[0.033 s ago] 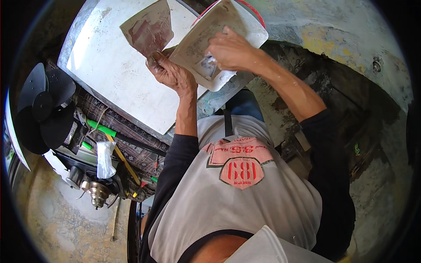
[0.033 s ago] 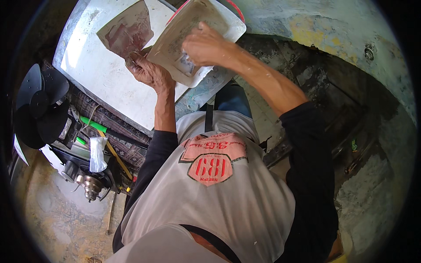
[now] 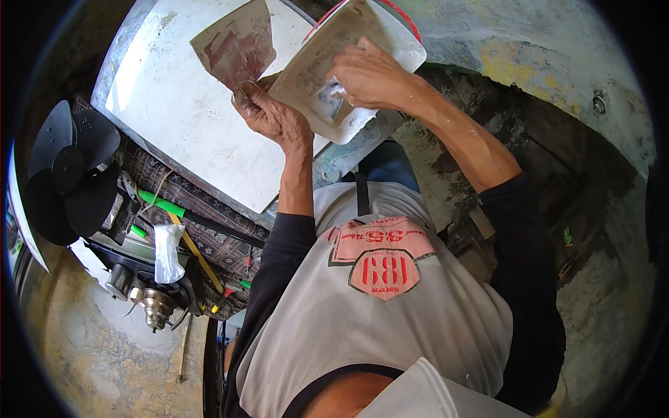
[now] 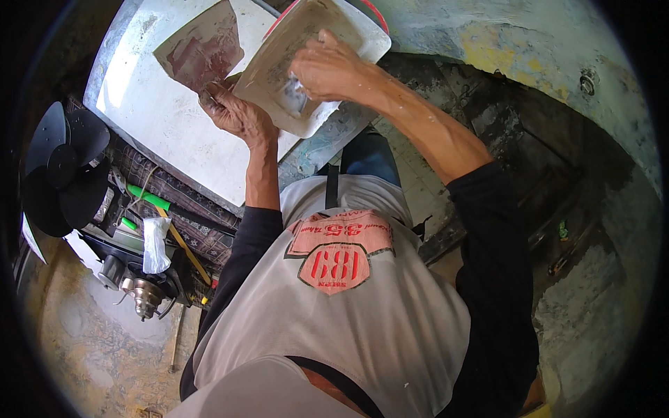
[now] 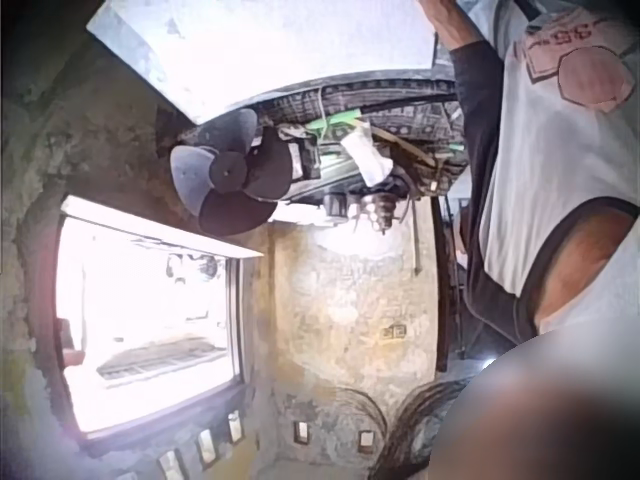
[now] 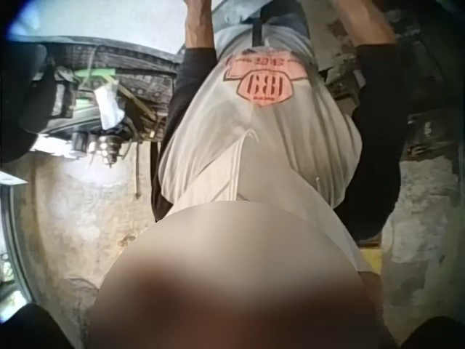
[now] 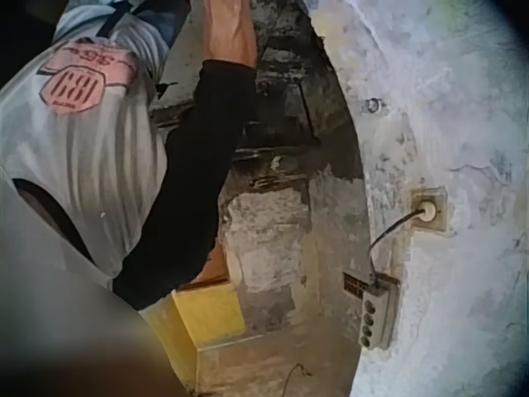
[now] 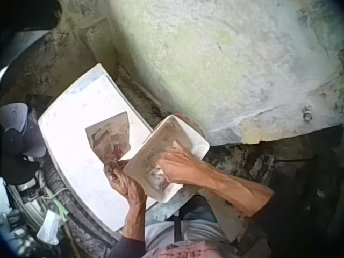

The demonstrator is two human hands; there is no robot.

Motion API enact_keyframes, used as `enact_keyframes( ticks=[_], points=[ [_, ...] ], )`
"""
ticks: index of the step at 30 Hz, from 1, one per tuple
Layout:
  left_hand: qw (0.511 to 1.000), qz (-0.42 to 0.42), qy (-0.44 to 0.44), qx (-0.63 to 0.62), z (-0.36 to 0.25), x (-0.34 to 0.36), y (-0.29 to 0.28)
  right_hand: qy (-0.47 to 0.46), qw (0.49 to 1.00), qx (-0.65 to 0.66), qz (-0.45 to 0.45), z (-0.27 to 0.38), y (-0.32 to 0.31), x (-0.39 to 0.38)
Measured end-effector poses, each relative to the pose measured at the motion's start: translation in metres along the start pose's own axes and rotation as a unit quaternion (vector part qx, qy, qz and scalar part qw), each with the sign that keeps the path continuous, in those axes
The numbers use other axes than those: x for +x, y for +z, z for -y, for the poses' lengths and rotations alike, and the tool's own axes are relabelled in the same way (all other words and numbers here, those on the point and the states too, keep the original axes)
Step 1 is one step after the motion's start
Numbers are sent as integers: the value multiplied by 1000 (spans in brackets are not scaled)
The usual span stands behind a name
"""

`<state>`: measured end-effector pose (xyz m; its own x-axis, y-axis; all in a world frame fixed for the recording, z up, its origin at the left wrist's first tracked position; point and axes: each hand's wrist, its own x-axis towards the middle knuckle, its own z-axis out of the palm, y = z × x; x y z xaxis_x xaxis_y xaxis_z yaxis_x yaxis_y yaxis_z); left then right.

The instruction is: The person applies putty to a wall by scooping it from a container with a scraper and spreading it over holes and cracks.

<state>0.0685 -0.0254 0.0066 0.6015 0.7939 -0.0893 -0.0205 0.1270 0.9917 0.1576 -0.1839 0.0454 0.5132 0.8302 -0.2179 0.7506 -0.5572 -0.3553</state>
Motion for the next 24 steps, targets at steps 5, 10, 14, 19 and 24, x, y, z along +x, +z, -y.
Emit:
enact_keyframes(
  ticks=[5, 10, 14, 19, 24],
  points=[
    [1000, 0, -30, 1, -7, -2, 4, 71, 985, -120, -98, 1, 10, 10],
    [999, 13, -30, -1, 0, -1, 4, 97, 974, -128, -160, 14, 18, 25],
    [1000, -9, -24, -8, 3, -1, 6, 55, 986, -95, -126, 27, 27, 35],
    [999, -9, -33, -9, 4, -1, 5, 57, 990, -69, -112, 30, 19, 42],
    [997, 2, -67, -34, -3, -4, 8, 61, 989, -27, -131, 30, 20, 26]
  ],
)
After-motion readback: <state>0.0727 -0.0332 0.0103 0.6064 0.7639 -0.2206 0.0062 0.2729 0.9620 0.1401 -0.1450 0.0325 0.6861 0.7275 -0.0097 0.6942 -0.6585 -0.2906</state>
